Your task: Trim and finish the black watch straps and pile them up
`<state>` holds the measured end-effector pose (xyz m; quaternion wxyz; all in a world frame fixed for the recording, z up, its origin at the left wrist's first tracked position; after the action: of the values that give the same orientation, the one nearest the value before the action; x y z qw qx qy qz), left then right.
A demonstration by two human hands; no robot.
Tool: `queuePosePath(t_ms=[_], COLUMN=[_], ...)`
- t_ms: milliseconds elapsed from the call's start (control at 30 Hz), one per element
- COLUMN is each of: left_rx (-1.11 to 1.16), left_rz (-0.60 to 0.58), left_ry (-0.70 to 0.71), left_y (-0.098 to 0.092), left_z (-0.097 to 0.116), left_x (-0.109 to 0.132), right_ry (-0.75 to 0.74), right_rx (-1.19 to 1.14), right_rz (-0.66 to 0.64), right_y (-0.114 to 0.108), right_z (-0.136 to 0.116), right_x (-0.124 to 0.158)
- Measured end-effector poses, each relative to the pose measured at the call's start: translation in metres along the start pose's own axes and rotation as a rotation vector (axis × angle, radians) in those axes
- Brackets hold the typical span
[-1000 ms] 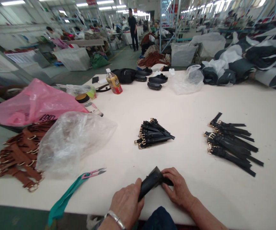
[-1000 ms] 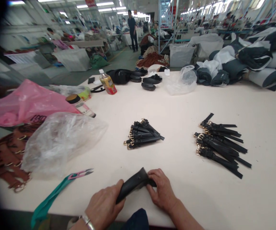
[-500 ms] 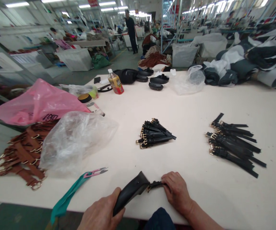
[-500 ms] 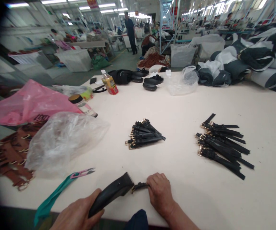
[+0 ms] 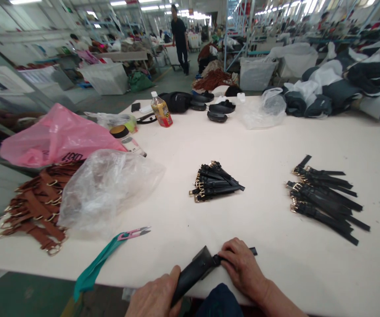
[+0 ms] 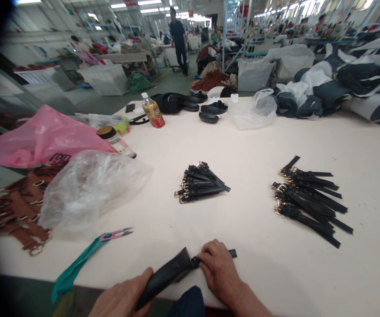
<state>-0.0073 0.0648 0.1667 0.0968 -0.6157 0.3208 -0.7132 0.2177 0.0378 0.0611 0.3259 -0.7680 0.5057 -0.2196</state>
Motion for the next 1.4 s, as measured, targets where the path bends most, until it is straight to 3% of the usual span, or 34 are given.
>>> queuePosePath(t_ms=[400,767,1067,1233,1400], left_rx=[-0.01,-0.011,-0.012,-0.063,-0.084], left_rz=[0.008,-0.001,-0.013,0.004,-0.028], left_ry=[0.026,0.007,0.026,0.042,0.031], left_y=[0.009,0.002,0.003,-0.01,-0.012], left_z=[0.002,0.006,0.003,0.013,0.009], left_x=[0.003,0.007,0.009,0.005,0.002], right_ry=[-0.063,0.035,0.128,0.151,0.194], right_rx=[0.087,-0.039,0.091,0.103,0.085], right_rz=[-0.009,-0.164,0.007,0.039,0.09], right_y=[0.012,-0.011,0.019,0.022,0.024], right_z=[0.002,-0.02,-0.009,-0.006,-0.004], right_x=[-0.002,-0.013,-0.024,-0.025,-0.025])
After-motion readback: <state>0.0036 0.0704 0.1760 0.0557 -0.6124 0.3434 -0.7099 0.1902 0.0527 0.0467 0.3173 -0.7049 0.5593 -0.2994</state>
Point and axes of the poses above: each hand's wrist, its own x-axis away from the middle knuckle, its own y-axis out of the palm, z = x × y, the point moved 1 cm from there along -x, towards the middle knuckle, and after that the axes turned 14 degrees about -z, right-handed, at the moved point
